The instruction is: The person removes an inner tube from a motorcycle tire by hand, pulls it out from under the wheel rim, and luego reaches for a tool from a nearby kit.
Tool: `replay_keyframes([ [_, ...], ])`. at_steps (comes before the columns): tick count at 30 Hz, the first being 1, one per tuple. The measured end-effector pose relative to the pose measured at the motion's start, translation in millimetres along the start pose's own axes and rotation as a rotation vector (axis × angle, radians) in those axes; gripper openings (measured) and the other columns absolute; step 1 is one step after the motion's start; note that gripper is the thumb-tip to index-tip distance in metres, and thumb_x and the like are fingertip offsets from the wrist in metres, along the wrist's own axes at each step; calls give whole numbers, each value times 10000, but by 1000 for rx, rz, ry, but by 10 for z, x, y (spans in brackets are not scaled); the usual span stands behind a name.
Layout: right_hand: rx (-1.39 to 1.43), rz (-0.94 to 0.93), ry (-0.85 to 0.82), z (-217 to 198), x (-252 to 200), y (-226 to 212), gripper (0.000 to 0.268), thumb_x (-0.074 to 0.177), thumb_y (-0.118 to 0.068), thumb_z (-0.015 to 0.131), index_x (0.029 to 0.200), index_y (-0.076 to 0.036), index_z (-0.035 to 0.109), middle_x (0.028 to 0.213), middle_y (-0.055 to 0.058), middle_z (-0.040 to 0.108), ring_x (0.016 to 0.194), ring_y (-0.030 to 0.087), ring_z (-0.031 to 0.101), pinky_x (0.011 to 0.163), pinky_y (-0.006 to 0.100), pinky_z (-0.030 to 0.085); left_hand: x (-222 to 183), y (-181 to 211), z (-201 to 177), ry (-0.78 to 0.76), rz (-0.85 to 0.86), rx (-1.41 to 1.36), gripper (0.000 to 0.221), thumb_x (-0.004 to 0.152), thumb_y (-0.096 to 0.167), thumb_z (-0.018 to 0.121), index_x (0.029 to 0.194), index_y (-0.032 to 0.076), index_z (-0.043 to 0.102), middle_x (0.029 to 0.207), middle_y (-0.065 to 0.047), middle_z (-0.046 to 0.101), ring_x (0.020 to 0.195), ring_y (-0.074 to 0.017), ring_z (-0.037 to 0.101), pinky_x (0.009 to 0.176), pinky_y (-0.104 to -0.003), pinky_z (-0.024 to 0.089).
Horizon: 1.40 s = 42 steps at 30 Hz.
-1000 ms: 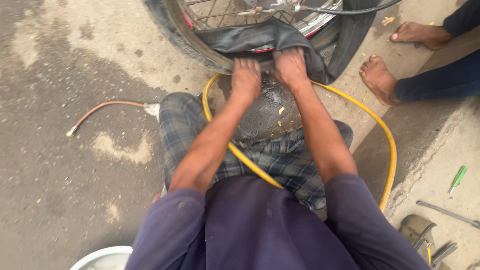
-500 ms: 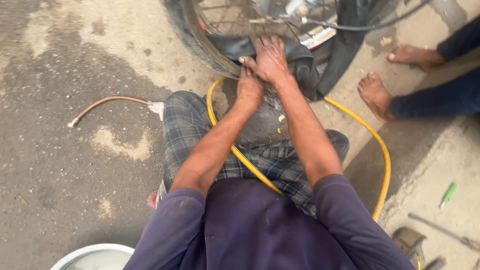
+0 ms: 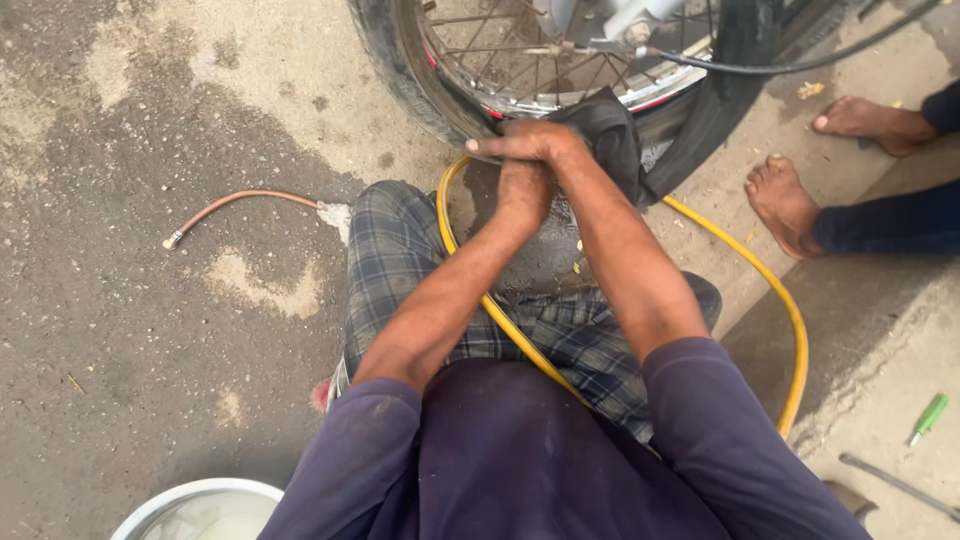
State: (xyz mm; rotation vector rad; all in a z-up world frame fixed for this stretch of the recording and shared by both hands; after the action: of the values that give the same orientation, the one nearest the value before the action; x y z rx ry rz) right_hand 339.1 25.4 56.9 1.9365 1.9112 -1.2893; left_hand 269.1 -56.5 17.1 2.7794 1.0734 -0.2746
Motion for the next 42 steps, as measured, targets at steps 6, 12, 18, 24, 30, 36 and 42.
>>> replay_keyframes([
  [6,90,-66,185,18,49,-173,1002,771,-774,661,1384,15,592,1364,266,611,1294,367,581,1080,447,441,-66,-39,-32,-1,-8,18,602,841,307,695,1358,22,575,1441,-222,524,1364,-389,455,1110,-528,329],
  [12,161,-12,36,78,435,-261,1036,711,-783,677,1377,7,598,1344,255,647,1275,351,621,1065,432,471,42,7,-28,-8,-1,-4,651,787,338,753,1310,-15,595,1396,-265,542,1334,-426,468,1091,-533,343],
  [18,140,-165,255,214,473,-126,1012,791,-676,775,1405,84,516,1396,309,548,1315,392,526,1092,436,393,-145,-287,-111,121,73,-170,704,734,370,812,1262,-53,615,1351,-309,560,1303,-463,482,1071,-537,358],
  [24,487,-347,982,844,-246,262,430,935,-220,783,1290,-10,664,1342,162,685,1306,299,623,1139,397,445,-1021,-1234,-63,-24,-50,-515,511,898,449,757,1156,11,706,1363,-206,633,1302,-384,566,1132,-461,428],
  [30,615,175,1778,99,-1339,2020,330,1062,-284,674,1037,38,611,944,101,607,890,226,551,838,395,493,-840,-2325,-230,755,-283,-1375,1037,842,318,843,1599,-11,216,1546,-280,410,1453,-356,428,1202,-451,353],
  [36,1327,-122,1251,-989,-1349,2705,433,880,-200,680,1269,-37,579,1072,53,641,982,200,573,872,349,465,-170,-2279,-318,969,-25,-1966,1034,885,403,900,1623,-5,303,1557,-163,467,1451,-316,443,1282,-441,333],
  [42,1227,-357,1355,-1050,-1293,2648,703,907,-269,703,1451,10,356,1335,159,564,1218,279,573,1075,392,463,-122,-2283,-225,1004,14,-1923,1179,762,599,886,1601,47,269,1527,-111,461,1464,-296,447,1262,-453,378],
])
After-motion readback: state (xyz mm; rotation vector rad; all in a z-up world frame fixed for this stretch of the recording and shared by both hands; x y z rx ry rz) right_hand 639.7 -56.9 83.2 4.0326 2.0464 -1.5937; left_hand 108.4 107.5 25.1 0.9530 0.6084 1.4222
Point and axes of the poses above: each hand's wrist, its own x-axis towards the middle knuckle, its own z-axis out of the palm, y = z × x, the point moved 1 cm from there along x, towards the middle knuckle
